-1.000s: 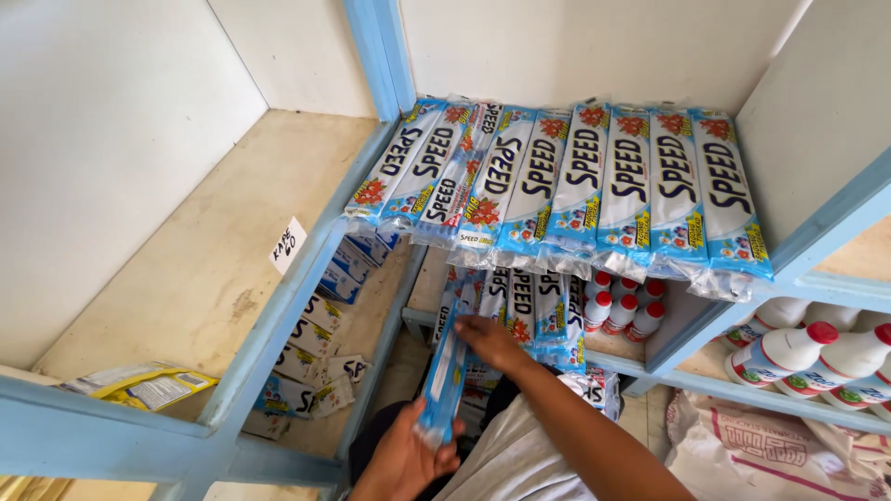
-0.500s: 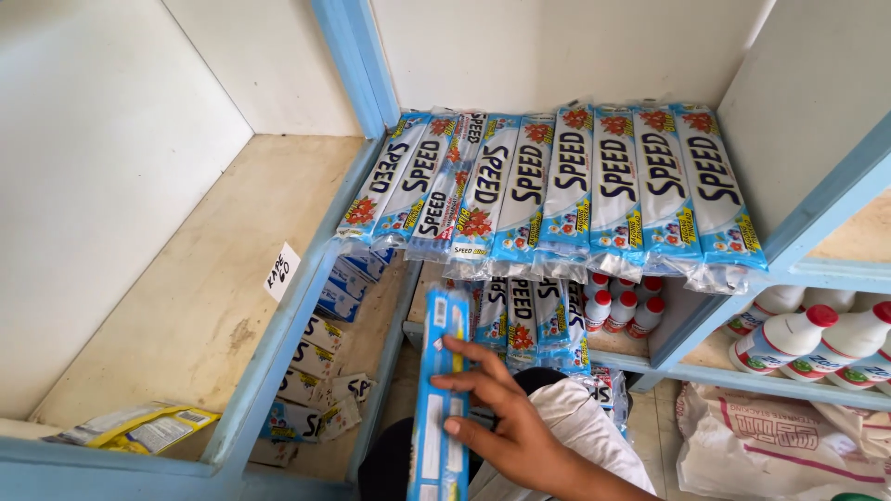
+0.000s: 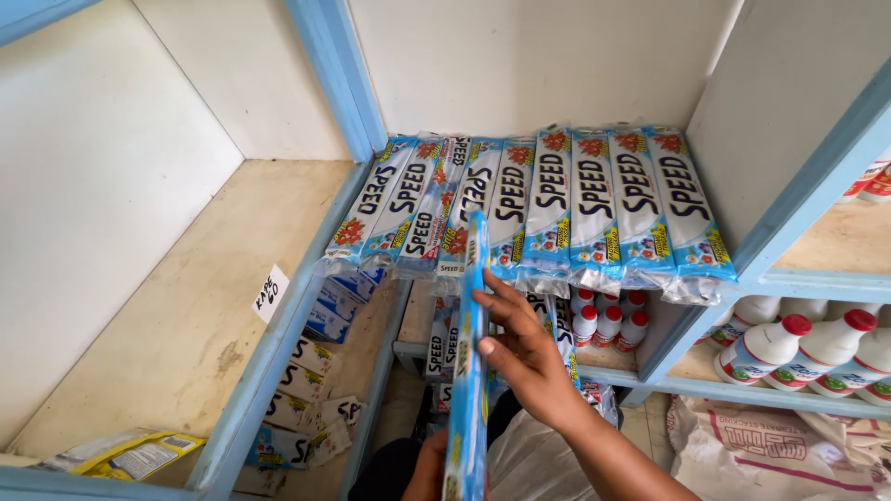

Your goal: Organizing detergent bars on a grocery store shelf.

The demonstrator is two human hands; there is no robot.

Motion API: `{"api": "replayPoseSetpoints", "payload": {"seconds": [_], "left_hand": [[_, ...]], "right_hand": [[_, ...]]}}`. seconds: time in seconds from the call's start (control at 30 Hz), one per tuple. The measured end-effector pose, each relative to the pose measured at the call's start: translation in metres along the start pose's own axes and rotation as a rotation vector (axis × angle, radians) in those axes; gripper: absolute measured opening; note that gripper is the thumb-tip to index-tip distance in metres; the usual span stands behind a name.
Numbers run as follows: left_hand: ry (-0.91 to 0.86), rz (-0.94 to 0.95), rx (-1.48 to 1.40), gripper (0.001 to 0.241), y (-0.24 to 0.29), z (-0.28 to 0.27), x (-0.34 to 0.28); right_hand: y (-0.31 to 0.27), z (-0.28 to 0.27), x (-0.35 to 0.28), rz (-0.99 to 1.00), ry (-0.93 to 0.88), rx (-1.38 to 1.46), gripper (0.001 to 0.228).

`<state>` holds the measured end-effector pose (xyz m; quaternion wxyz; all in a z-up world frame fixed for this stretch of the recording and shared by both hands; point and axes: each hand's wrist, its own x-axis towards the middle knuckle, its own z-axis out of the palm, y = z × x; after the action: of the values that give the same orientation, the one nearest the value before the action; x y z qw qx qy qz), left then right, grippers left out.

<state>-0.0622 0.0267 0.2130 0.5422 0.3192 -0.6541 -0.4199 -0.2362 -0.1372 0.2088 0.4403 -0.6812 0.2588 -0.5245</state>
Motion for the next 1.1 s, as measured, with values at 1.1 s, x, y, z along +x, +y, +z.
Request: {"api": "replayPoseSetpoints", "payload": {"seconds": [1.1], "left_hand": [[0.144,-0.080,0.811,0.064,-0.047,-0.042,0.132]], "right_hand": [[0.005,-0.037,0.037,-0.574,-0.260,-0.903,0.062]]}}
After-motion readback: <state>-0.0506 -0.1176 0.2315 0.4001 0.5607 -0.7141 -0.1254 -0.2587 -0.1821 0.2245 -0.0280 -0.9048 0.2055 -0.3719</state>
